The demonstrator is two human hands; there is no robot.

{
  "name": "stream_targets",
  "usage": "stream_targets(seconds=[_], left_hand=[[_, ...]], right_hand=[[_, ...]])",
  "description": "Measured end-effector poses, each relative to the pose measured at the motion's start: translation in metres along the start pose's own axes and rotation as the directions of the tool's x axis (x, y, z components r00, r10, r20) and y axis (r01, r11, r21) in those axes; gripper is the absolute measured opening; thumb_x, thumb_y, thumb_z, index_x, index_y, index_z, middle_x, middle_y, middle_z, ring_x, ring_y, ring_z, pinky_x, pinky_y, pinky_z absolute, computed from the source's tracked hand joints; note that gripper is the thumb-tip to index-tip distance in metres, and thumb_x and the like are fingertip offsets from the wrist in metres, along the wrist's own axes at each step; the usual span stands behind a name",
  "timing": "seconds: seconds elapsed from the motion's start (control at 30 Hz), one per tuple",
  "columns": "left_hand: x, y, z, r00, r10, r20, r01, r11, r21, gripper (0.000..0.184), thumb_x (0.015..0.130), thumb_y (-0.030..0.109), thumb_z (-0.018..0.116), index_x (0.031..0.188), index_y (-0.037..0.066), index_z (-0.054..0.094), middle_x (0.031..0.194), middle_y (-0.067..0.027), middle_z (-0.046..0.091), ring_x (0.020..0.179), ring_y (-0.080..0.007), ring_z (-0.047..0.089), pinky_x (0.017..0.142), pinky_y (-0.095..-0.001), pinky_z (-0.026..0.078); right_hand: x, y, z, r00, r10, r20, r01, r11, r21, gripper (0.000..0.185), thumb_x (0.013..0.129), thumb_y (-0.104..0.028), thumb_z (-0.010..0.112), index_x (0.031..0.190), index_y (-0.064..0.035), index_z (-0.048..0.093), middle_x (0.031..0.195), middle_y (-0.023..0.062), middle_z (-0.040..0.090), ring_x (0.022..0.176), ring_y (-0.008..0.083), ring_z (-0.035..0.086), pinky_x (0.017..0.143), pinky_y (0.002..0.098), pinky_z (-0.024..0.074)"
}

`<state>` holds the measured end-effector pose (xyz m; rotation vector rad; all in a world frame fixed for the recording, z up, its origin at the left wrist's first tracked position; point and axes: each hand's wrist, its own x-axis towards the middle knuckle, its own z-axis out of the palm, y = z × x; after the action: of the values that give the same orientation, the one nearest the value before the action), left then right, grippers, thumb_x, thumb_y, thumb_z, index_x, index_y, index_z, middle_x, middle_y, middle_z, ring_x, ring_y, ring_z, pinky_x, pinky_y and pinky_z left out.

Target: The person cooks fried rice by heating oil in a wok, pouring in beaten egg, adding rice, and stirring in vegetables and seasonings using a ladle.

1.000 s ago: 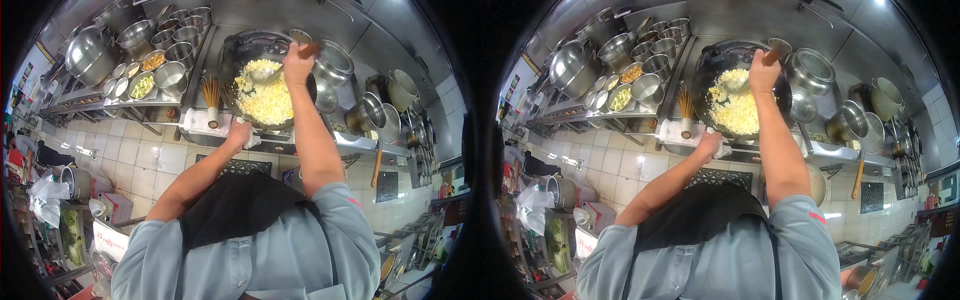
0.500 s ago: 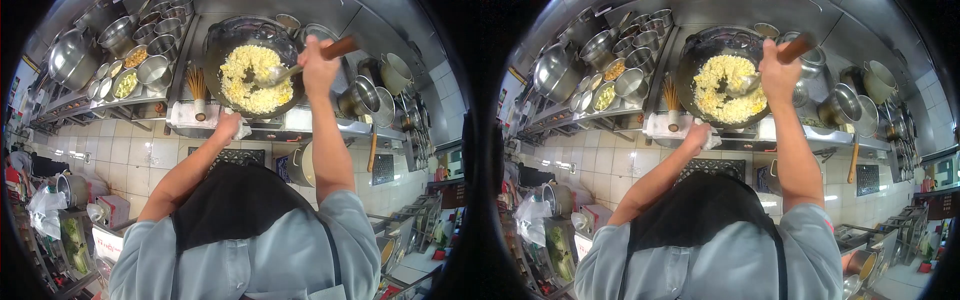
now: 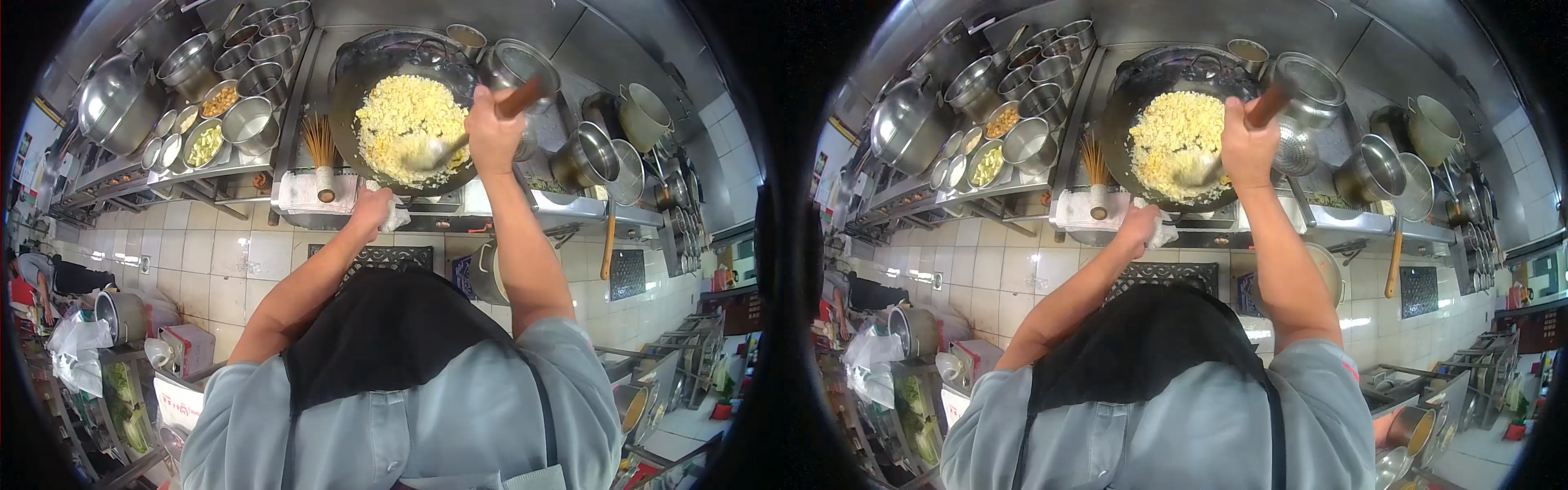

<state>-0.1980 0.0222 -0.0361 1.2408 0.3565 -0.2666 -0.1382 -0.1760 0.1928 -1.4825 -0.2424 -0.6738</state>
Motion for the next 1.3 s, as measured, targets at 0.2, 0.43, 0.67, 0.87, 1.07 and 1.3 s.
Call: stream_targets(seconds=[0.2,0.43,0.67,0.87,1.07,1.3], left_hand=[[0.002,0.003,0.0,0.998,0.032,0.047,-0.027,0.995,-0.093,0.025,0.089,0.002,0.051,0.111,-0.006,0.059,0.095,-0.0171,0.067,0.079,-0.0293,0.071,0.065,-0.0443,0.062],[-0.022,0.025,0.005,0.998,0.014,0.055,-0.014,1.0,0.004,0.023,0.088,0.003,0.052,0.109,-0.003,0.06,0.09,-0.0141,0.066,0.076,-0.0264,0.069,0.063,-0.0421,0.058],[-0.029,0.017,0.015,0.986,0.146,-0.076,-0.151,0.987,-0.062,0.021,0.086,0.003,0.054,0.105,-0.004,0.06,0.088,-0.0133,0.065,0.074,-0.0241,0.066,0.064,-0.0415,0.057],[-0.023,0.013,0.018,0.997,-0.074,0.011,0.074,0.95,-0.302,0.026,0.087,0.003,0.052,0.111,-0.006,0.057,0.095,-0.0182,0.066,0.079,-0.0298,0.069,0.068,-0.0442,0.061],[-0.039,0.056,0.048,0.992,-0.124,0.018,0.122,0.922,-0.367,0.024,0.093,0.005,0.047,0.11,-0.009,0.057,0.104,-0.0215,0.066,0.089,-0.0359,0.07,0.074,-0.0489,0.065],[0.058,0.107,0.068,0.987,-0.155,-0.028,0.128,0.892,-0.433,0.024,0.093,0.01,0.049,0.11,-0.005,0.057,0.101,-0.0197,0.067,0.09,-0.039,0.07,0.081,-0.0541,0.063]], right_hand=[[0.039,-0.051,-0.019,0.994,-0.075,-0.082,0.068,0.994,-0.09,0.031,0.096,-0.013,0.07,0.074,-0.0088,0.049,0.06,-0.0015,0.052,0.051,0.0091,0.051,0.049,0.0283,0.0412],[0.026,-0.005,0.015,0.999,0.036,0.007,-0.037,0.962,0.269,0.029,0.099,-0.01,0.065,0.077,-0.0086,0.045,0.058,0.0,0.048,0.047,0.0101,0.047,0.045,0.0282,0.0398],[0.034,0.02,0.036,0.995,-0.071,-0.072,0.075,0.996,0.057,0.027,0.097,-0.01,0.066,0.077,-0.0073,0.049,0.057,0.0018,0.052,0.046,0.0131,0.05,0.047,0.0303,0.0428],[0.09,-0.028,0.013,0.973,-0.2,-0.114,0.187,0.975,-0.12,0.028,0.096,-0.012,0.069,0.075,-0.0069,0.052,0.06,0.0011,0.055,0.049,0.0109,0.051,0.048,0.0299,0.0426],[0.048,0.053,-0.009,0.995,-0.08,-0.062,0.088,0.987,0.132,0.028,0.103,-0.013,0.061,0.081,-0.0065,0.045,0.061,0.0025,0.053,0.054,0.0126,0.054,0.055,0.0302,0.0474],[-0.047,0.08,-0.081,0.959,0.249,0.132,-0.167,0.879,-0.446,0.052,0.094,-0.036,0.072,0.133,-0.0035,0.057,0.11,0.0053,0.062,0.097,0.0171,0.062,0.087,0.0316,0.0514]])
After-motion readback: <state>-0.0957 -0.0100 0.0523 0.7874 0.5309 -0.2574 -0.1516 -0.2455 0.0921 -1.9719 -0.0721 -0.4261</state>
